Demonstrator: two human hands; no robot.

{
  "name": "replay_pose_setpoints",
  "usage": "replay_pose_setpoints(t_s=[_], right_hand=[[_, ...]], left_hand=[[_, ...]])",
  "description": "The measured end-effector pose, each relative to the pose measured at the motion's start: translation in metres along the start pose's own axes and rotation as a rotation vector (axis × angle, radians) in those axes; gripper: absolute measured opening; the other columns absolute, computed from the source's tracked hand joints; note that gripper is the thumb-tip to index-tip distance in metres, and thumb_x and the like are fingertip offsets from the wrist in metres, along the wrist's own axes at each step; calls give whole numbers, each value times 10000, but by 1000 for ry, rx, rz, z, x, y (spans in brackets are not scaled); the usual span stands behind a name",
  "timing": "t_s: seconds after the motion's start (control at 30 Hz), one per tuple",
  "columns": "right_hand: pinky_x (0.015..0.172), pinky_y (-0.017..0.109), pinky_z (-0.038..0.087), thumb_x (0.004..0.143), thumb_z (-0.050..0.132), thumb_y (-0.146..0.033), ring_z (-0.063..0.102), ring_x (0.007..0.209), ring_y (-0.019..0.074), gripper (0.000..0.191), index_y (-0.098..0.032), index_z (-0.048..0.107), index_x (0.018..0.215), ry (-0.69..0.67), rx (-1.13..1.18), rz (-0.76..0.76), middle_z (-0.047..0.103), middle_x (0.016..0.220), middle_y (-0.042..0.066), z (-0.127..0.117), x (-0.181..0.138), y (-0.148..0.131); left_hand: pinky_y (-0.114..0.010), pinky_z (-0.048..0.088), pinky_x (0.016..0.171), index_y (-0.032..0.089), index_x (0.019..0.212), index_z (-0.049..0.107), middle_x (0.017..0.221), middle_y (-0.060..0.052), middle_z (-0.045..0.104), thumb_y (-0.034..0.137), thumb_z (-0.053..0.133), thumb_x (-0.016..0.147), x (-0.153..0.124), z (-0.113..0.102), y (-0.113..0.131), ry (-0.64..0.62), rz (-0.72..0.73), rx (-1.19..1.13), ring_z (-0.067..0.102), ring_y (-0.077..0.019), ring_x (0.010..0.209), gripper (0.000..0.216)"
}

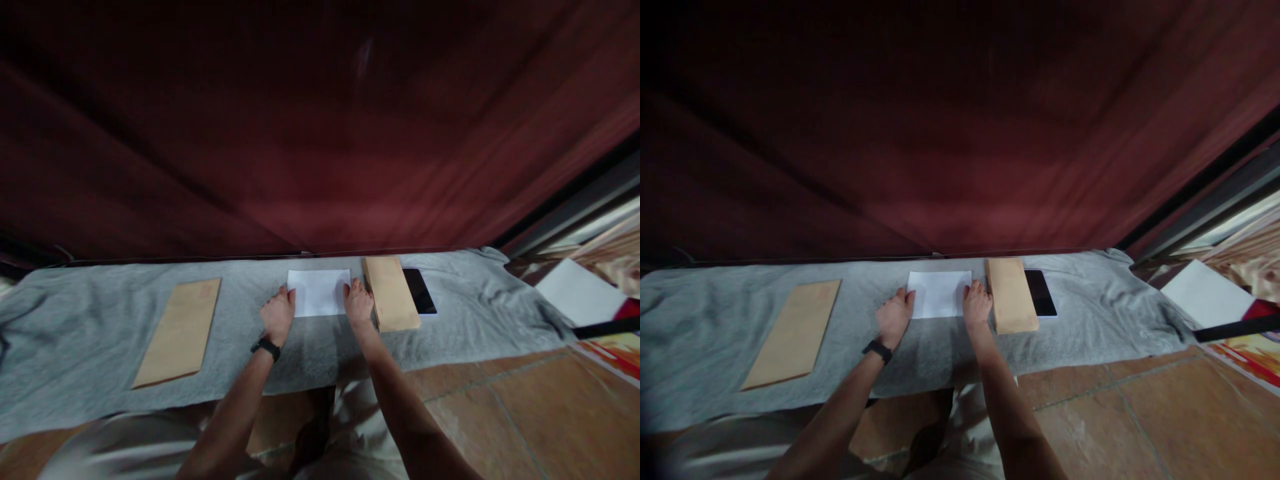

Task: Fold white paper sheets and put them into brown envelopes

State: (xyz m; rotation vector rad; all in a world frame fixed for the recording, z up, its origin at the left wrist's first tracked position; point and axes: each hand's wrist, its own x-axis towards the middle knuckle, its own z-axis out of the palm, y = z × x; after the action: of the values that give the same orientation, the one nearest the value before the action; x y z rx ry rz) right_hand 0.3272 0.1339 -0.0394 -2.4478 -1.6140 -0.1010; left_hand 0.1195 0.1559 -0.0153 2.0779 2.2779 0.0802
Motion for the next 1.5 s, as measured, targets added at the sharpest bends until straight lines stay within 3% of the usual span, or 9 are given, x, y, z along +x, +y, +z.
replay_pose_setpoints(t_s=[0.4, 0.53, 0.67, 0.87, 1.3, 1.4, 1.5], right_hand=[[825, 388, 492, 1035, 451, -281, 678, 967, 288, 344, -96, 583, 1293, 54, 36, -3, 705, 1083, 200, -10, -5, -3], [960, 427, 461, 1034, 451, -294, 608, 1159, 315, 446, -91, 519, 1425, 126, 116, -178, 649, 1296, 222, -12, -11, -15], [1145, 443, 339, 1046, 454, -338, 445, 1409, 305, 480, -128, 508, 1474, 95, 175, -357, 491, 1540, 178, 3, -20, -26], [1193, 483, 285, 1062, 423, -441, 409, 1454, 317, 555, -132, 468, 1520, 85, 161, -350, 433, 1584, 173, 23, -32, -25], [1201, 510, 271, 1054, 432, -450, 396, 1470, 322, 588, -131, 424, 1548, 64, 154, -342, 399, 1597, 186, 20, -35, -24], [1205, 508, 261, 1052, 435, -450, 389, 1475, 323, 590, -128, 427, 1546, 59, 154, -340, 388, 1601, 190, 20, -34, -24], [1204, 517, 263, 1050, 442, -451, 382, 1479, 327, 590, -130, 430, 1545, 62, 158, -341, 384, 1602, 192, 20, -34, -25]], left_hand=[[-352, 528, 709, 138, 1198, 622, 845, -170, 758, 435, 257, 1067, -2, 6, 0, 33, 40, 25, 760, -309, 846, 488], [-355, 529, 705, 125, 1219, 619, 845, -181, 756, 431, 255, 1066, -1, 6, -1, 39, 46, 11, 760, -315, 848, 500], [-364, 529, 721, 119, 1214, 624, 843, -187, 756, 429, 254, 1065, -2, 3, 0, 26, 36, 8, 760, -322, 871, 505], [-361, 523, 729, 113, 1233, 620, 852, -194, 757, 419, 271, 1061, -1, 1, 1, -12, 27, -11, 759, -320, 887, 495], [-350, 521, 721, 127, 1223, 621, 841, -173, 751, 434, 286, 1057, -1, 4, 0, 10, -14, -22, 750, -302, 854, 483], [-385, 526, 808, 112, 1207, 617, 908, -177, 741, 399, 317, 1047, -1, 2, 1, 61, 5, -20, 728, -306, 923, 445], [-427, 476, 985, 106, 1226, 616, 1151, -203, 700, 321, 348, 1029, -1, 2, 11, 171, 110, -28, 650, -314, 1136, 396]])
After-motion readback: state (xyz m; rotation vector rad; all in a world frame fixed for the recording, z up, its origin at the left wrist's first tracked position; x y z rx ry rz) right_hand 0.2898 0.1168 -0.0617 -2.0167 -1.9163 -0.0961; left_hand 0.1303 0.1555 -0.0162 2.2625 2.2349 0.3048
